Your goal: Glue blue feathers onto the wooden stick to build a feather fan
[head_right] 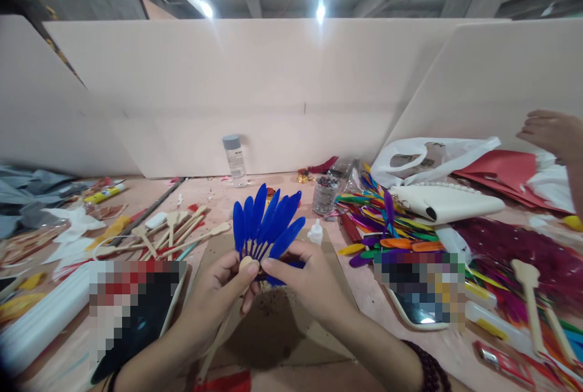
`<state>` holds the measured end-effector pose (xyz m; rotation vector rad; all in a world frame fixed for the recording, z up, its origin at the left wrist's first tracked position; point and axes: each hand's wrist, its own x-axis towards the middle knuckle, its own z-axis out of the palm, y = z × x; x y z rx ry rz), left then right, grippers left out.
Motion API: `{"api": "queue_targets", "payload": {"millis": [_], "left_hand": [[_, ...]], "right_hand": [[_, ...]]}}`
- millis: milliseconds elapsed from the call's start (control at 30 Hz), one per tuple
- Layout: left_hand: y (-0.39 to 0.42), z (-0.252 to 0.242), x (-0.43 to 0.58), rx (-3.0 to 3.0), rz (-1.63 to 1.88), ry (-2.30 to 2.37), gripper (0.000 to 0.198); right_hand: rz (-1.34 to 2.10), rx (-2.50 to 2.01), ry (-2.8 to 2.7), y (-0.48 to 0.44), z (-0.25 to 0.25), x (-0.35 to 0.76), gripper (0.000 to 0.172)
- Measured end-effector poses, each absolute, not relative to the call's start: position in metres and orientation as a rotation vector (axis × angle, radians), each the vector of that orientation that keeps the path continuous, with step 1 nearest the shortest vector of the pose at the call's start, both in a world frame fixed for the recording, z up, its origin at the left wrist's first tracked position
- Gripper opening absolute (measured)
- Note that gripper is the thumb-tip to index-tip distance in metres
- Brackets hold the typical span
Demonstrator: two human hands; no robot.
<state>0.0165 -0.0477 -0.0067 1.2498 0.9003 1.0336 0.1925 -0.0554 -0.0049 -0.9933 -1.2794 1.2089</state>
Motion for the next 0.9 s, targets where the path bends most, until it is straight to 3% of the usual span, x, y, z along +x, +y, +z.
{"api": "queue_targets", "payload": {"millis": [600, 900], "left_hand": [[-0.044, -0.013, 0.015, 1.287, 1.006, 0.905, 0.045], [-0.04, -0.016, 0.016, 1.172, 1.001, 0.903, 0.044]], "right_hand": [[1.291, -0.998, -1.267, -0.046, -0.006, 0.197, 0.022], [1.252, -1.057, -1.366, -0.033, 0.002, 0.202, 0.037]]}}
